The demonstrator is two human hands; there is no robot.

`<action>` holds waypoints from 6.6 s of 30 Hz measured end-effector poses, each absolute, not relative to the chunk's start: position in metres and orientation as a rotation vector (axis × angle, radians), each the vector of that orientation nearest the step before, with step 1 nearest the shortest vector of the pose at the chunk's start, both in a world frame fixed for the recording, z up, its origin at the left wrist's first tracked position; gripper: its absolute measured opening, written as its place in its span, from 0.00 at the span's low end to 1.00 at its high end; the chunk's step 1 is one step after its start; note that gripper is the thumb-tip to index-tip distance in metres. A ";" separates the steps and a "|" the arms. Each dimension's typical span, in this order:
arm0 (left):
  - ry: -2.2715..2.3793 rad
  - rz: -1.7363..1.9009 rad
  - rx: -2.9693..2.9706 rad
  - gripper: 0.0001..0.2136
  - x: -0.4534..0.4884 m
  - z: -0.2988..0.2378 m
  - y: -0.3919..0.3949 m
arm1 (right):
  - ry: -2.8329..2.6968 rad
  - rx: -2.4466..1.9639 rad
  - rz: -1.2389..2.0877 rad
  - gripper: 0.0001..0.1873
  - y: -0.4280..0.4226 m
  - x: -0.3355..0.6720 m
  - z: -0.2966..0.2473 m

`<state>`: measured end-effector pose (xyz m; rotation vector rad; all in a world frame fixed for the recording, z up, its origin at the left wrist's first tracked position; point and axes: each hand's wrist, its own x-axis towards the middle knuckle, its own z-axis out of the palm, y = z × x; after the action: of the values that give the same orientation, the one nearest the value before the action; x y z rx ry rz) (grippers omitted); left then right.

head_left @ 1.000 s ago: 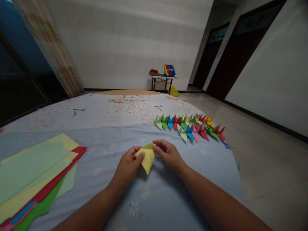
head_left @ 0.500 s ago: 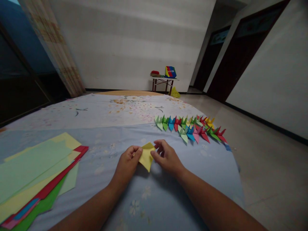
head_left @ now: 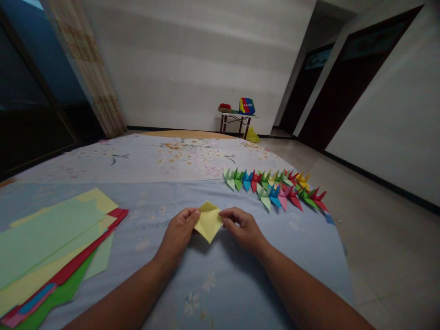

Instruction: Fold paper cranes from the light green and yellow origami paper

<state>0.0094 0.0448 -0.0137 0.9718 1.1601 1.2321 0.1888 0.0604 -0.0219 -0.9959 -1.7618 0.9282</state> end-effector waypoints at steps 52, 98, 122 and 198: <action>0.984 1.131 1.072 0.29 0.009 -0.007 0.038 | -1.629 -0.841 1.259 0.14 0.068 0.201 -0.020; 1.095 0.861 1.510 0.14 0.021 0.002 0.020 | -1.739 -0.919 0.894 0.09 0.059 0.191 -0.011; 1.323 1.126 1.332 0.16 0.011 -0.003 0.033 | -1.550 -1.064 1.270 0.16 0.059 0.188 -0.015; 1.204 0.990 1.409 0.19 0.022 0.002 0.022 | -1.401 -0.915 1.514 0.19 0.062 0.179 -0.022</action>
<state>0.0217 0.0219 0.0022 1.4086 1.2040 0.9902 0.1789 0.0615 -0.0219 -0.9148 -1.4009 1.5142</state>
